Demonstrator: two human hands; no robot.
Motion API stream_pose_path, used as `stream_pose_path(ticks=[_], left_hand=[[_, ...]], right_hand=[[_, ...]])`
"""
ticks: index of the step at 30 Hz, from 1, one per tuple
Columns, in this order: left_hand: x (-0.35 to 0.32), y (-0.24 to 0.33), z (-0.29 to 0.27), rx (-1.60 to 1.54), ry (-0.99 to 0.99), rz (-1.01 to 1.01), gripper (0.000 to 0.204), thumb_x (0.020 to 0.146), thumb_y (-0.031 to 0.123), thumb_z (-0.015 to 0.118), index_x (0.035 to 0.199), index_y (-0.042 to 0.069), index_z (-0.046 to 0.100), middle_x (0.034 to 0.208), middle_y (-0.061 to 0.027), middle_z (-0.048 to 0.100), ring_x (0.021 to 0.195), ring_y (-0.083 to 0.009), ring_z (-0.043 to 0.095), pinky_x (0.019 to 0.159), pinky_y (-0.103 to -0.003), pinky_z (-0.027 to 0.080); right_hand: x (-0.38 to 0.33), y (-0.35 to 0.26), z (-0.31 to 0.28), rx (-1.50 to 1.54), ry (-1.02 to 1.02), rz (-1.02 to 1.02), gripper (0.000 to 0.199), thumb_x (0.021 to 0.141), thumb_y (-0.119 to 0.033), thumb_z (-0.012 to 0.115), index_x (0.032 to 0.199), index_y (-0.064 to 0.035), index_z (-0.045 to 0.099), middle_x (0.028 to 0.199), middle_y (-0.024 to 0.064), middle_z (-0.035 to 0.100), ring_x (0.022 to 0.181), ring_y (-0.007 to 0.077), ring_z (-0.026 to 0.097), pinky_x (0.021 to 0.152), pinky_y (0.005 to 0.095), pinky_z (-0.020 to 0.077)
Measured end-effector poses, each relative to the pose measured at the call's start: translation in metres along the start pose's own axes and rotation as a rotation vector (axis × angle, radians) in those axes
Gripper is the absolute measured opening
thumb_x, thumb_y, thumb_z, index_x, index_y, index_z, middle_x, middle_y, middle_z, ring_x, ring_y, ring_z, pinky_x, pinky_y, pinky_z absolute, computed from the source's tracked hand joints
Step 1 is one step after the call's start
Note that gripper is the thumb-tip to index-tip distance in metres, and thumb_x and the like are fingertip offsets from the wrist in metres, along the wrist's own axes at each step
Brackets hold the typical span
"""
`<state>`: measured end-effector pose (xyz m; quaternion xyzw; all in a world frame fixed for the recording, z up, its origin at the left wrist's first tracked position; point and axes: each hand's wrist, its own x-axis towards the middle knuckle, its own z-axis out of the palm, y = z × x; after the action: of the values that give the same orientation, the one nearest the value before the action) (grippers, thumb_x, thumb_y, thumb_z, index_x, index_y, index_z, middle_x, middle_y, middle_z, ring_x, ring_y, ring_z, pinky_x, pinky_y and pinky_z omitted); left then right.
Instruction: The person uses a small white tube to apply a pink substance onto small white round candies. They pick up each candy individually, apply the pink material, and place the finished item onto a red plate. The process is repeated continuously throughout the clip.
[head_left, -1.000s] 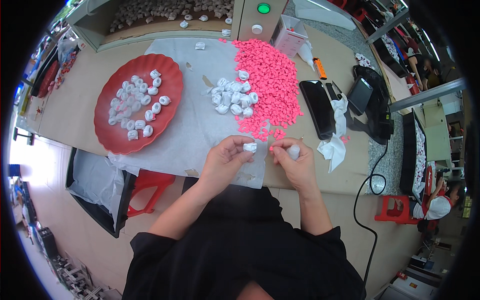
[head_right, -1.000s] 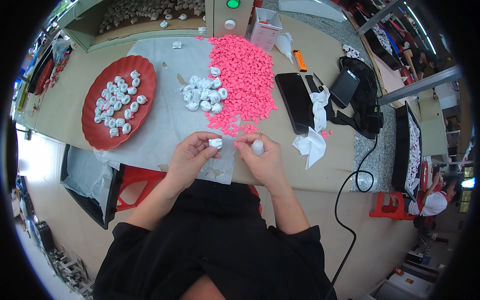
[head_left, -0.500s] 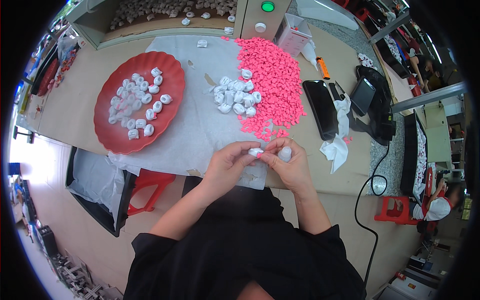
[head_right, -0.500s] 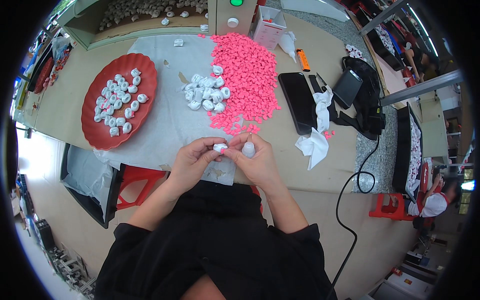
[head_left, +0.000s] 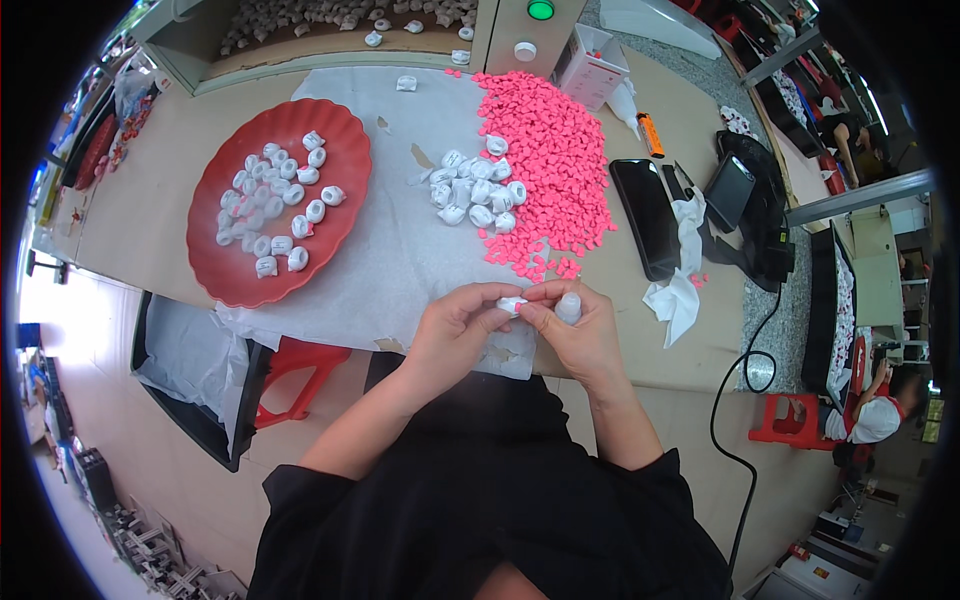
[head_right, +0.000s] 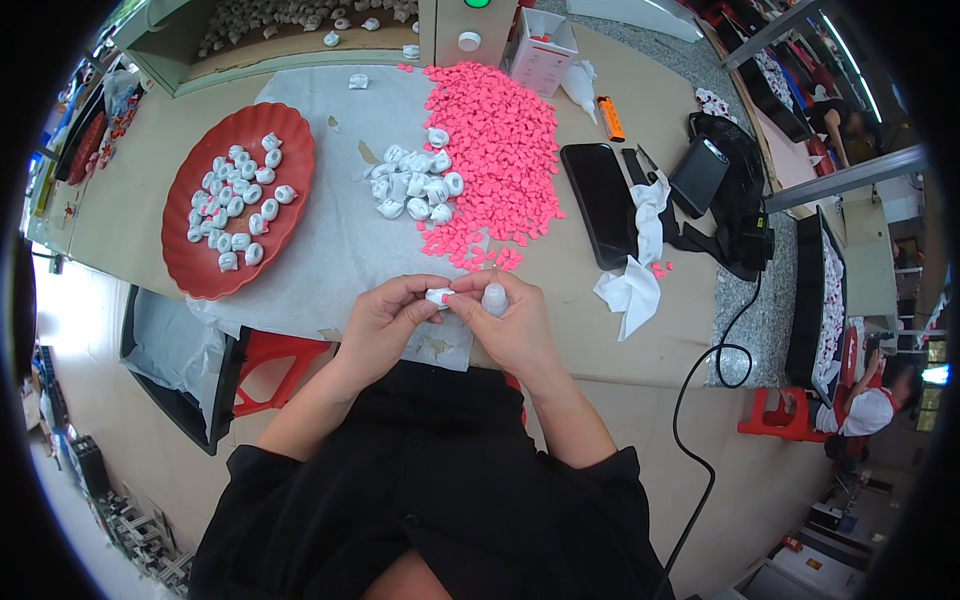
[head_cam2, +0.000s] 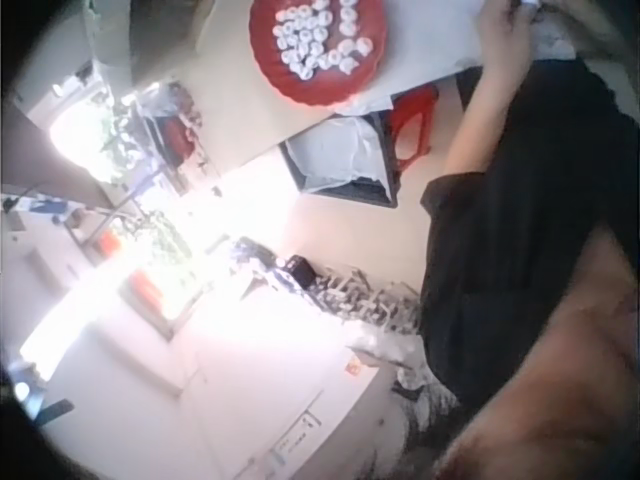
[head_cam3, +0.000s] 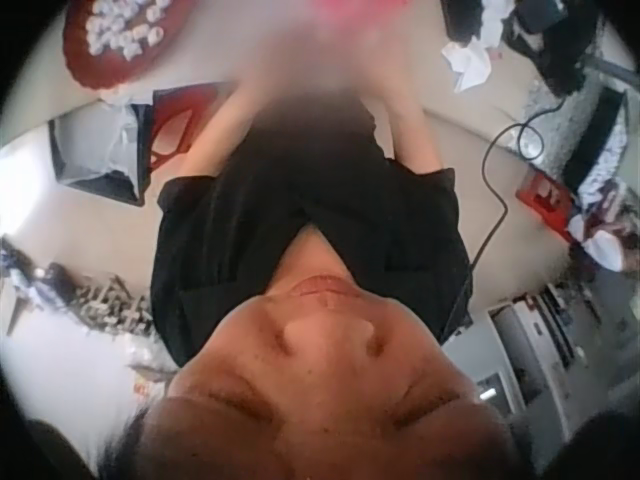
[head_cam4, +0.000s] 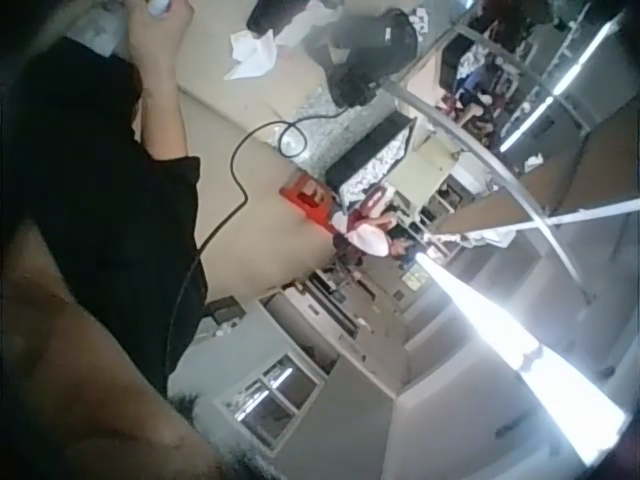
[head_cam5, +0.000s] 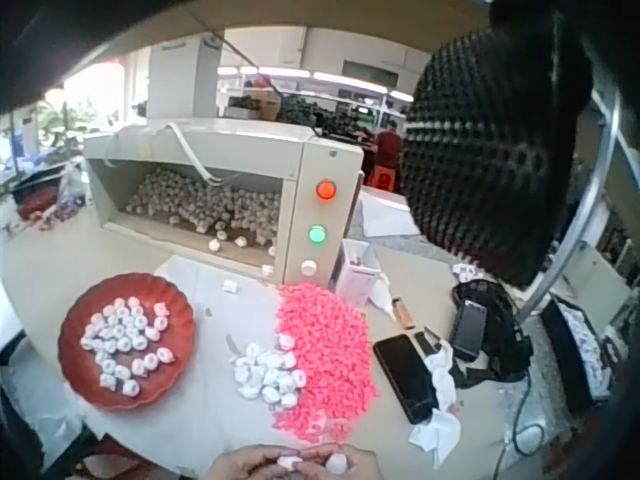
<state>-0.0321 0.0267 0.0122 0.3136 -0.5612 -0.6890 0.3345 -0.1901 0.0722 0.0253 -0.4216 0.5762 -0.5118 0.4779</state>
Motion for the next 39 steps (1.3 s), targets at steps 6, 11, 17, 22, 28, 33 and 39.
stream_pose_path(ticks=[6, 11, 17, 22, 28, 33, 39], left_hand=[[0.0, -0.005, -0.004, -0.046, 0.012, -0.024, 0.023, 0.087, 0.002, 0.051, 0.109, -0.003, 0.054, 0.093, -0.0058, 0.06, 0.08, -0.0104, 0.056, 0.074, -0.023, 0.046], [0.001, -0.003, 0.005, -0.199, 0.079, 0.017, 0.024, 0.087, 0.003, 0.052, 0.109, -0.004, 0.054, 0.095, -0.008, 0.06, 0.082, -0.0122, 0.058, 0.074, -0.024, 0.048], [0.001, -0.003, 0.005, -0.223, 0.096, -0.002, 0.022, 0.085, -0.001, 0.053, 0.106, -0.004, 0.055, 0.095, -0.0096, 0.061, 0.083, -0.0125, 0.059, 0.076, -0.025, 0.049], [0.0, -0.008, 0.007, -0.214, 0.14, -0.02, 0.021, 0.083, -0.002, 0.053, 0.103, -0.003, 0.057, 0.087, -0.0061, 0.061, 0.077, -0.0075, 0.058, 0.068, -0.02, 0.047], [-0.001, -0.011, 0.006, -0.174, 0.135, -0.058, 0.022, 0.082, -0.007, 0.049, 0.102, -0.006, 0.056, 0.093, -0.0098, 0.062, 0.078, -0.0108, 0.06, 0.073, -0.023, 0.049], [0.0, -0.01, 0.007, -0.177, 0.134, -0.069, 0.022, 0.082, -0.008, 0.049, 0.102, -0.006, 0.056, 0.092, -0.0095, 0.062, 0.078, -0.0105, 0.06, 0.073, -0.022, 0.049], [0.002, -0.003, 0.01, -0.246, 0.126, -0.041, 0.021, 0.084, -0.001, 0.052, 0.105, -0.005, 0.055, 0.089, -0.0087, 0.061, 0.075, -0.0116, 0.059, 0.07, -0.024, 0.049]], right_hand=[[0.0, 0.005, 0.01, -0.185, 0.077, -0.148, 0.011, 0.075, -0.005, 0.066, 0.084, 0.001, 0.063, 0.078, 0.0062, 0.06, 0.07, 0.01, 0.056, 0.063, 0.0233, 0.0446], [0.003, 0.008, 0.012, -0.146, 0.088, -0.236, 0.01, 0.075, -0.002, 0.064, 0.085, 0.0015, 0.063, 0.076, 0.0074, 0.059, 0.069, 0.0118, 0.056, 0.062, 0.024, 0.044], [0.001, 0.01, 0.01, -0.124, 0.056, -0.324, 0.01, 0.075, 0.002, 0.062, 0.085, 0.0021, 0.063, 0.075, 0.0075, 0.059, 0.068, 0.0121, 0.055, 0.061, 0.0236, 0.0432], [0.0, 0.012, 0.009, -0.157, 0.04, -0.375, 0.009, 0.075, 0.003, 0.061, 0.083, 0.0024, 0.062, 0.074, 0.0077, 0.058, 0.066, 0.0124, 0.054, 0.059, 0.024, 0.0427], [-0.002, 0.014, 0.011, -0.167, 0.047, -0.413, 0.007, 0.075, 0.003, 0.061, 0.082, 0.0023, 0.06, 0.073, 0.0085, 0.058, 0.066, 0.0137, 0.056, 0.059, 0.0244, 0.0428], [-0.002, 0.014, 0.012, -0.191, 0.051, -0.441, 0.007, 0.075, 0.003, 0.061, 0.081, 0.0026, 0.059, 0.074, 0.0096, 0.058, 0.066, 0.0155, 0.056, 0.059, 0.0249, 0.0433], [0.0, 0.018, 0.007, -0.104, 0.056, -0.35, 0.009, 0.078, 0.0, 0.061, 0.086, 0.0019, 0.061, 0.075, 0.0058, 0.059, 0.068, 0.0098, 0.055, 0.06, 0.0233, 0.0442]])
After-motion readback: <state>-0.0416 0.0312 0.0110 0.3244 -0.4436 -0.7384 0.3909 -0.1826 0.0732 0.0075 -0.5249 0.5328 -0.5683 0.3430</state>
